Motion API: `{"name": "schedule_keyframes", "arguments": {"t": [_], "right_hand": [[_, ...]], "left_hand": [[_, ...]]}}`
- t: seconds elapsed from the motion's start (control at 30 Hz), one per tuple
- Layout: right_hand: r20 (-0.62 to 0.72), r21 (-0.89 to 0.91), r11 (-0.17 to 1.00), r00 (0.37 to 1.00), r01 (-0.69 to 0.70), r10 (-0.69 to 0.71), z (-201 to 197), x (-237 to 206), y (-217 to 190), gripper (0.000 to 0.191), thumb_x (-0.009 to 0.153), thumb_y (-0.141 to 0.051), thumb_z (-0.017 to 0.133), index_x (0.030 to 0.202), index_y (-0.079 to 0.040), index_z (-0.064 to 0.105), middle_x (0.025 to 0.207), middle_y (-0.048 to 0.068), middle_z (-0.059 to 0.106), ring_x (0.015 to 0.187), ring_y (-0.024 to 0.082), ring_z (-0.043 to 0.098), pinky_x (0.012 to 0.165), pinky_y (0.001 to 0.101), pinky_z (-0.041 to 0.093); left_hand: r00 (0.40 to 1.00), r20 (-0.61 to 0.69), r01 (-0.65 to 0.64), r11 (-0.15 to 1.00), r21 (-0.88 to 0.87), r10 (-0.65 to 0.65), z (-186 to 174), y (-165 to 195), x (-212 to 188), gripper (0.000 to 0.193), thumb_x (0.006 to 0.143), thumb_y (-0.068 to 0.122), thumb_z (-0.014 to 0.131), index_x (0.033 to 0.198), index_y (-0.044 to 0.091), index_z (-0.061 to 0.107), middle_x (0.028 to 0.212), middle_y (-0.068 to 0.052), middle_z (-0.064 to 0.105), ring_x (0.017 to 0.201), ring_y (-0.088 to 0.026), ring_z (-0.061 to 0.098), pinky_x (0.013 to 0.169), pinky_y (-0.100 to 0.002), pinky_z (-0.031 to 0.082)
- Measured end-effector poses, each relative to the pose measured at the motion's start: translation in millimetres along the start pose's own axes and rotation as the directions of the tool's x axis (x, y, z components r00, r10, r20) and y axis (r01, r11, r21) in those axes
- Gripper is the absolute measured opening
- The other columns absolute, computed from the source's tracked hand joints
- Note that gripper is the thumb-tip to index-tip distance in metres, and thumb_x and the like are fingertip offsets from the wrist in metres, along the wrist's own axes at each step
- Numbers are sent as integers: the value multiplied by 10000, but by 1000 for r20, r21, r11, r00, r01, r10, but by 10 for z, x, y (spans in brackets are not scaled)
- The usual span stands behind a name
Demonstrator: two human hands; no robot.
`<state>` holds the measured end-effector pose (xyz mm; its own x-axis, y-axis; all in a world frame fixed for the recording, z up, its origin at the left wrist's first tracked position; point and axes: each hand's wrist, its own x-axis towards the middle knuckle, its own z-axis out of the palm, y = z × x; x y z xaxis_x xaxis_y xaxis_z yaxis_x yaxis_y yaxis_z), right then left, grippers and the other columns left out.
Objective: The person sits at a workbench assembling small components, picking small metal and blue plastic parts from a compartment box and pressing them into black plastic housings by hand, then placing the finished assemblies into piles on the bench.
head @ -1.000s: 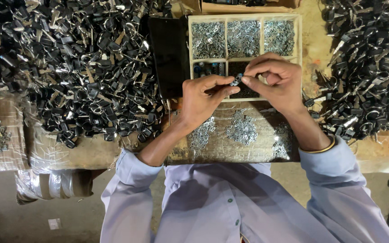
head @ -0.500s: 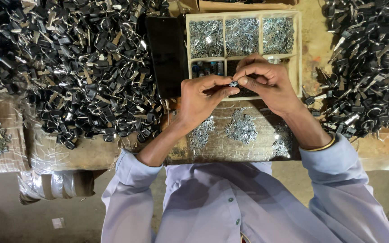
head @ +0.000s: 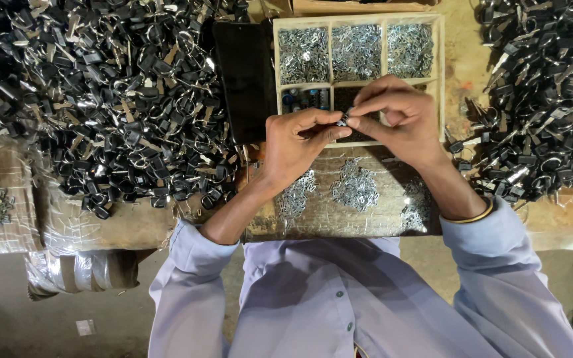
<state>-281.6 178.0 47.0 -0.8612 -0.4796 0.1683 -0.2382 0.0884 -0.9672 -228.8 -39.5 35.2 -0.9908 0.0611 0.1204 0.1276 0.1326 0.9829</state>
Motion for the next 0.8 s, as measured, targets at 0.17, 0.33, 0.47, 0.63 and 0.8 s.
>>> {"name": "schedule_keyframes", "arguments": {"t": [0.17, 0.33, 0.47, 0.63, 0.8], "right_hand": [[29, 247, 969, 1000, 0, -7, 28, -12, 33, 192, 958, 59, 764, 1104, -65, 750, 1195, 50, 659, 1081, 114, 637, 912, 248, 550], [127, 73, 994, 989, -84, 74, 29, -19, -29, 182, 976, 72, 718, 1117, -35, 760, 1186, 48, 611, 1034, 106, 615, 856, 242, 555], [133, 164, 977, 985, -135, 114, 36, -13, -73, 176, 988, 69, 688, 1118, -32, 749, 1220, 34, 580, 1076, 103, 620, 905, 256, 569], [150, 180, 971, 980, -160, 134, 39, -27, -76, 166, 985, 76, 695, 1108, -20, 750, 1186, 32, 579, 1064, 99, 591, 882, 248, 530], [141, 147, 977, 981, -155, 134, 36, -24, -53, 158, 996, 71, 679, 1105, -29, 738, 1191, 25, 576, 1053, 92, 597, 875, 243, 535]], "left_hand": [[999, -3, -48, 998, 38, 48, 1, -15, -12, 200, 895, 104, 834, 1056, 11, 762, 984, -93, 805, 874, -137, 802, 713, -235, 661], [999, -3, -43, 998, 50, 43, 0, -19, -12, 209, 882, 103, 840, 1055, 12, 765, 962, -89, 806, 859, -135, 802, 713, -239, 658], [999, 2, -47, 999, 15, 47, 0, -10, -19, 207, 889, 95, 838, 1063, 12, 762, 971, -87, 805, 874, -135, 800, 734, -241, 661], [999, 28, -39, 999, 5, 39, -13, -3, -15, 203, 892, 88, 833, 1064, 8, 762, 977, -87, 808, 881, -130, 801, 738, -240, 659], [999, 11, -43, 999, -4, 44, -2, -7, -7, 211, 882, 81, 840, 1054, -8, 754, 973, -97, 803, 878, -137, 799, 733, -243, 660]]}}
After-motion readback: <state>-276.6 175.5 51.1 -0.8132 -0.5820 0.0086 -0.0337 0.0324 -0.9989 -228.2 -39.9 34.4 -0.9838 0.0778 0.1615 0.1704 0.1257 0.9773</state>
